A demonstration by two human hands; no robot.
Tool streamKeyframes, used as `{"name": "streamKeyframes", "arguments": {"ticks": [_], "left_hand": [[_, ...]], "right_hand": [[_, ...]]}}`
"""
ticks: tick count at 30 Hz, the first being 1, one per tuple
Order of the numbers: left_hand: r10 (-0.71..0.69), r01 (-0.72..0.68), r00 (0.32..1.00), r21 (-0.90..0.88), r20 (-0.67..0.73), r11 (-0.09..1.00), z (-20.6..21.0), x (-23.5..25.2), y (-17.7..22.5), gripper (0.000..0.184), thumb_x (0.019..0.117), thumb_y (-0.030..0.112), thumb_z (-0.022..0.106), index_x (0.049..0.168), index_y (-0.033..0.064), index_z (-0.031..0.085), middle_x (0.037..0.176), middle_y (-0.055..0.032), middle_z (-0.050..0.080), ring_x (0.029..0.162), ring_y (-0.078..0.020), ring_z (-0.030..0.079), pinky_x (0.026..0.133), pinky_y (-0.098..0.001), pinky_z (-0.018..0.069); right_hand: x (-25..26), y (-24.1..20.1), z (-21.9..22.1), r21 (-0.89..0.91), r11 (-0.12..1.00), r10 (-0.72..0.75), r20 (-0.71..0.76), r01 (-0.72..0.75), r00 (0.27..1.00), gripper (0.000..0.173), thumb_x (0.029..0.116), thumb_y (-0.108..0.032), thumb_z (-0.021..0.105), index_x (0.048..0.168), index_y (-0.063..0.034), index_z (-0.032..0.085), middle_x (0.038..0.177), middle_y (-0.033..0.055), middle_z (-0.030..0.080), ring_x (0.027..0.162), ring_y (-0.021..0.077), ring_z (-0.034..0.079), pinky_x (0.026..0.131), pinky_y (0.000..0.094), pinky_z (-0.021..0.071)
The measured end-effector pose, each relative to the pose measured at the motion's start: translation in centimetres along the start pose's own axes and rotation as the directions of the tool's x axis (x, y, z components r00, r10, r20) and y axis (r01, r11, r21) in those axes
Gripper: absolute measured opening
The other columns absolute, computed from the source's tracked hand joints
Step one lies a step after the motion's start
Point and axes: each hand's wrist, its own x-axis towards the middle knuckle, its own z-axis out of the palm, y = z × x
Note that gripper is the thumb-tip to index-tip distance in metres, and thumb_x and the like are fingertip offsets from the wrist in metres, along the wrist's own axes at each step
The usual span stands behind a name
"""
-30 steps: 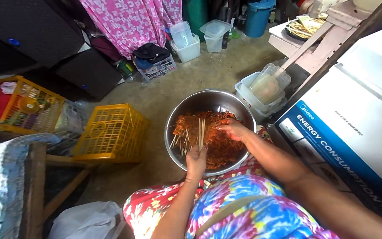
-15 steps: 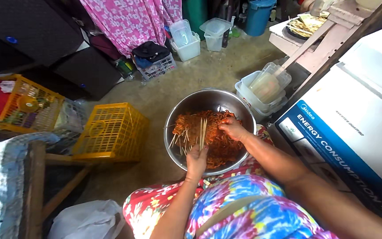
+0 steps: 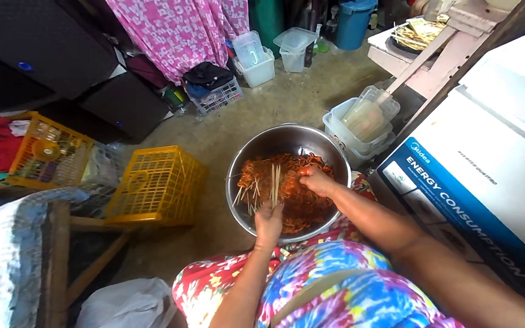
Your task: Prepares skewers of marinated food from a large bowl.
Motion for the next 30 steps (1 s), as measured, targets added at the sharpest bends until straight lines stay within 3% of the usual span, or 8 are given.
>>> {"name": "streamKeyframes", "arguments": {"ticks": [3, 6, 11, 17, 21, 23, 27, 30], "left_hand": [[-0.027, 0.047, 0.993, 0.176, -0.112, 0.983, -0.5, 0.9, 0.8, 0.014, 0.1021, 0.011, 0.056, 0.094, 0.0024, 0.063, 0.058, 0.0025, 0.049, 0.046, -0.0083, 0.046, 0.046, -0.0266, 0.043], [-0.12, 0.189, 0.979, 0.501, -0.168, 0.844, -1.8, 2.2, 1.7, 0.026, 0.106, 0.018, 0.049, 0.112, -0.0016, 0.066, 0.078, -0.0103, 0.065, 0.065, -0.0208, 0.065, 0.066, -0.0425, 0.0574], [-0.109, 0.218, 0.974, 0.708, -0.197, 0.672, -1.5, 1.3, 4.3, 0.029, 0.106, 0.014, 0.048, 0.121, -0.0046, 0.064, 0.104, -0.0245, 0.069, 0.101, -0.0376, 0.068, 0.093, -0.0556, 0.0514], [-0.056, 0.209, 0.969, 0.682, -0.239, 0.701, -2.0, 1.0, 4.8, 0.029, 0.1061, 0.013, 0.047, 0.122, -0.0043, 0.063, 0.103, -0.0237, 0.069, 0.099, -0.036, 0.069, 0.091, -0.0546, 0.0516], [0.037, 0.125, 0.958, 0.531, -0.285, 0.838, -2.1, 1.2, 4.2, 0.026, 0.1065, 0.013, 0.047, 0.117, -0.0042, 0.063, 0.085, -0.0148, 0.064, 0.072, -0.0236, 0.064, 0.072, -0.0446, 0.0553], [0.034, 0.122, 0.961, 0.533, -0.274, 0.837, -2.0, 1.3, 3.8, 0.026, 0.1062, 0.013, 0.047, 0.119, -0.0041, 0.062, 0.086, -0.0151, 0.066, 0.073, -0.0241, 0.066, 0.072, -0.0452, 0.0569], [-0.021, 0.153, 0.98, 0.686, -0.198, 0.712, -1.6, 0.4, 3.8, 0.028, 0.1057, 0.013, 0.048, 0.12, -0.0049, 0.064, 0.102, -0.0239, 0.069, 0.098, -0.0368, 0.068, 0.091, -0.0558, 0.0519], [0.019, 0.072, 0.991, 0.641, -0.133, 0.764, -1.6, -0.2, 3.6, 0.026, 0.1058, 0.013, 0.048, 0.113, -0.005, 0.065, 0.089, -0.0187, 0.066, 0.083, -0.0299, 0.065, 0.079, -0.0497, 0.0526]], "right_hand": [[0.3, 0.2, -0.1, -0.04, 0.998, 0.05, 0.019, -0.049, 0.999, 0.025, 0.1005, 0.0, 0.053, 0.122, 0.0024, 0.065, 0.107, 0.0124, 0.068, 0.082, 0.0138, 0.066, 0.078, 0.0316, 0.0575], [-0.1, -0.2, 0.0, 0.047, 0.992, 0.121, -0.006, -0.12, 0.993, 0.027, 0.1008, 0.0, 0.052, 0.126, 0.0033, 0.062, 0.111, 0.014, 0.065, 0.086, 0.0149, 0.064, 0.08, 0.0316, 0.056], [-0.1, -0.6, -0.4, 0.27, 0.945, 0.187, 0.017, -0.185, 0.982, 0.033, 0.095, 0.01, 0.052, 0.128, 0.0076, 0.056, 0.114, 0.0151, 0.063, 0.088, 0.0155, 0.065, 0.081, 0.0306, 0.0568], [0.1, -0.7, -0.2, 0.284, 0.938, 0.211, -0.018, -0.198, 0.977, 0.031, 0.0983, 0.008, 0.052, 0.129, 0.0064, 0.056, 0.109, 0.0147, 0.064, 0.082, 0.0174, 0.067, 0.077, 0.0326, 0.0592], [0.1, -0.6, -0.1, 0.301, 0.938, 0.207, -0.087, -0.172, 0.974, 0.026, 0.0992, 0.003, 0.057, 0.125, 0.0074, 0.057, 0.103, 0.0152, 0.066, 0.078, 0.0177, 0.069, 0.074, 0.0315, 0.0603], [0.1, -0.6, -0.1, 0.303, 0.938, 0.203, -0.097, -0.166, 0.974, 0.025, 0.0992, 0.002, 0.057, 0.124, 0.0071, 0.057, 0.101, 0.0149, 0.067, 0.077, 0.0179, 0.069, 0.073, 0.0316, 0.0604], [0.2, -0.6, -0.1, 0.402, 0.9, 0.224, -0.088, -0.171, 0.971, 0.023, 0.1062, -0.005, 0.05, 0.126, 0.0069, 0.054, 0.097, 0.0141, 0.065, 0.075, 0.0185, 0.068, 0.073, 0.0327, 0.0606], [0.3, -0.4, -0.3, 0.517, 0.84, 0.23, -0.061, -0.167, 0.971, 0.024, 0.1096, -0.009, 0.04, 0.125, 0.0059, 0.052, 0.095, 0.0131, 0.064, 0.077, 0.0211, 0.069, 0.076, 0.036, 0.0616]]}}
